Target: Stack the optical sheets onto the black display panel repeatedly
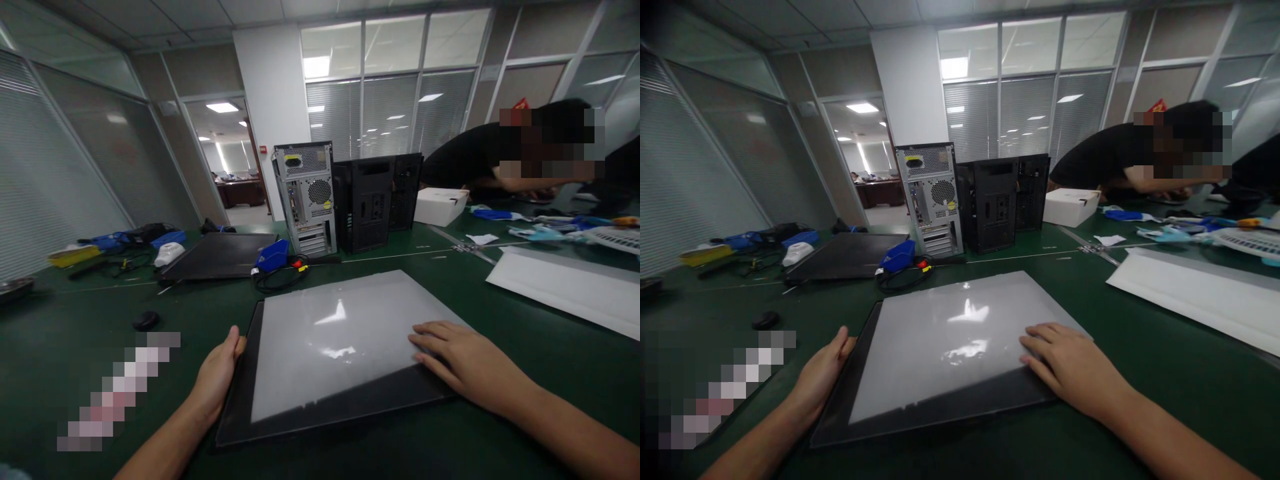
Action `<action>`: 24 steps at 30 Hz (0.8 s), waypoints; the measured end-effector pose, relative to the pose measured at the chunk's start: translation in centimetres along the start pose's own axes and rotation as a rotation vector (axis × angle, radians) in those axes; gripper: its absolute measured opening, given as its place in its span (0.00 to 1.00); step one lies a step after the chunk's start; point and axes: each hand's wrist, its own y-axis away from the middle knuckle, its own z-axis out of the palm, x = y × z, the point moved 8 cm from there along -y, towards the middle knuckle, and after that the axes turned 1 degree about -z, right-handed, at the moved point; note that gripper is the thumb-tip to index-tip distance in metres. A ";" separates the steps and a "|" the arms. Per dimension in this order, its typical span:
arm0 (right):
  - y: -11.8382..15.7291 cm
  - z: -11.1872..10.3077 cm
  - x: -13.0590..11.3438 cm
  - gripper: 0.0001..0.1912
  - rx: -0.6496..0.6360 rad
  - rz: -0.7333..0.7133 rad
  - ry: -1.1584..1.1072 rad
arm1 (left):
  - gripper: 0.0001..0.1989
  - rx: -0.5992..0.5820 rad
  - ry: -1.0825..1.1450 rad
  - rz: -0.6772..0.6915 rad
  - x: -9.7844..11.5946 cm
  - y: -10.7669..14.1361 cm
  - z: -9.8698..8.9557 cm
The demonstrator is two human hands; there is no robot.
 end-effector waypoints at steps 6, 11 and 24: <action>0.0 -1.2 -3.9 0.16 -0.006 -0.206 -0.037 | 0.20 -0.093 -0.081 -0.071 -0.8 0.0 1.0; 0.2 -1.9 -4.2 0.16 0.042 -0.256 -0.155 | 0.26 -0.085 -0.150 0.096 -0.4 -0.7 0.5; 0.3 0.7 -0.2 0.25 -0.112 -0.070 -0.214 | 0.19 -0.188 0.181 -0.024 -1.2 -0.9 0.8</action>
